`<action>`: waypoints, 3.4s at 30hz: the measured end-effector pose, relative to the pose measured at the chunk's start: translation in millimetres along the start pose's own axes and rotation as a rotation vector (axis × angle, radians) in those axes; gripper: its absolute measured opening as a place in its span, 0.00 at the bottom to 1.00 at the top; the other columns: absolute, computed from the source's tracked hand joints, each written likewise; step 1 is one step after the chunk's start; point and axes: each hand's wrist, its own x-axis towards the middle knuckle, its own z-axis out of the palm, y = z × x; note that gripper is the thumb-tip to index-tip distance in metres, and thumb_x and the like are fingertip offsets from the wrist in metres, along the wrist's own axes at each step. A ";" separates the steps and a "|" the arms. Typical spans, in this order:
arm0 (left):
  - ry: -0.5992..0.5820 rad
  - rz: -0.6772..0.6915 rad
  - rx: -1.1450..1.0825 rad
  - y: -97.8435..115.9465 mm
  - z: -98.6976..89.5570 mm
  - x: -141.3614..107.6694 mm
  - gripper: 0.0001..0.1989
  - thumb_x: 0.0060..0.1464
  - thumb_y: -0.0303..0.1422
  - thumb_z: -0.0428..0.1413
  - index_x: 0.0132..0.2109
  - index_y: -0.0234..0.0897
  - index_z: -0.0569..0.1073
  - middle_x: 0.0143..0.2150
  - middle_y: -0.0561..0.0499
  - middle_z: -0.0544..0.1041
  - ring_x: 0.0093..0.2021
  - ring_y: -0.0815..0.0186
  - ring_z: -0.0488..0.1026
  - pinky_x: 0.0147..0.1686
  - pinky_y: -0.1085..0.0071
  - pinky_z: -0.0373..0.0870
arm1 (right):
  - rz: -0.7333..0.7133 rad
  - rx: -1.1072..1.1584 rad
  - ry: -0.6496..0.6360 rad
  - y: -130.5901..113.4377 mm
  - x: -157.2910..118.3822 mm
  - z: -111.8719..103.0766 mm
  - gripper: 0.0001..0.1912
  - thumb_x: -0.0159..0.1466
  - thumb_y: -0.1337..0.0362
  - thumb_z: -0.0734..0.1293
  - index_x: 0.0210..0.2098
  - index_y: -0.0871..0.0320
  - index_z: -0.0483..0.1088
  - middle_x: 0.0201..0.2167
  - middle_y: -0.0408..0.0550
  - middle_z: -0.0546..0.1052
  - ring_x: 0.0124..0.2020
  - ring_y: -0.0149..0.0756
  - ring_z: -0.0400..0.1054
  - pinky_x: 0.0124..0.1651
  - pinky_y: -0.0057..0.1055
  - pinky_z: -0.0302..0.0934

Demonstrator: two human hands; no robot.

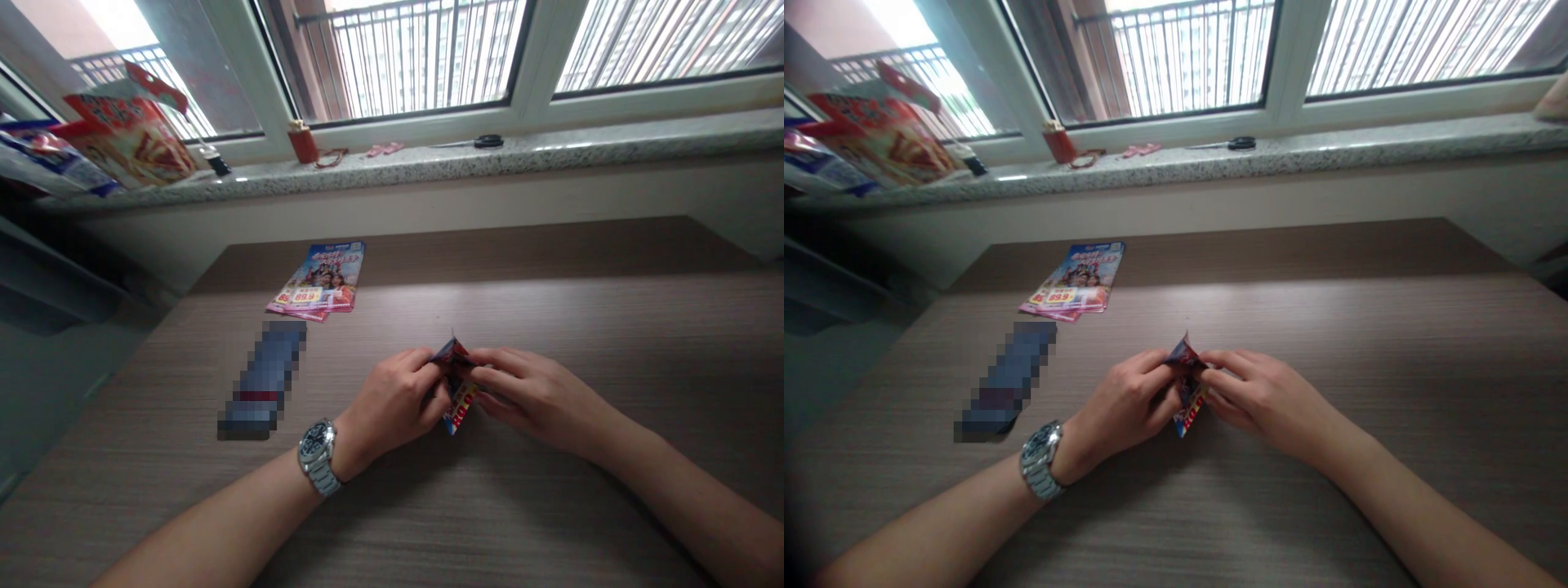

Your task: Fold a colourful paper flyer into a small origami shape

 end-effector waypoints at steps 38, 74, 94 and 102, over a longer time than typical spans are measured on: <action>0.071 -0.140 -0.365 -4.1 1.5 1.8 0.26 0.64 0.25 0.52 0.67 0.37 0.62 0.60 0.43 0.74 0.58 0.59 0.73 0.60 0.59 0.70 | 0.475 0.579 0.142 -6.6 2.3 15.4 0.17 0.69 0.64 0.66 0.57 0.53 0.68 0.43 0.48 0.82 0.42 0.38 0.79 0.46 0.36 0.75; 0.013 -0.217 -1.013 -5.5 -3.3 4.7 0.19 0.65 0.31 0.55 0.61 0.41 0.72 0.60 0.42 0.70 0.59 0.58 0.72 0.59 0.59 0.74 | 0.535 0.698 0.153 1.2 0.2 15.6 0.16 0.68 0.65 0.64 0.54 0.53 0.74 0.44 0.49 0.83 0.40 0.39 0.78 0.39 0.32 0.73; 0.070 -0.524 -0.994 -10.6 -1.8 13.8 0.16 0.64 0.45 0.57 0.42 0.34 0.73 0.35 0.51 0.76 0.35 0.67 0.75 0.36 0.72 0.74 | 0.290 0.595 0.141 -1.2 -0.9 12.9 0.20 0.71 0.70 0.63 0.58 0.48 0.74 0.50 0.49 0.81 0.48 0.36 0.77 0.49 0.30 0.70; -0.009 -0.607 -1.157 -14.1 -1.7 13.8 0.18 0.59 0.46 0.62 0.39 0.33 0.74 0.34 0.51 0.75 0.34 0.68 0.73 0.34 0.75 0.72 | 0.311 0.654 0.140 0.9 -2.8 14.5 0.20 0.71 0.70 0.62 0.58 0.46 0.75 0.50 0.49 0.81 0.48 0.36 0.76 0.50 0.29 0.69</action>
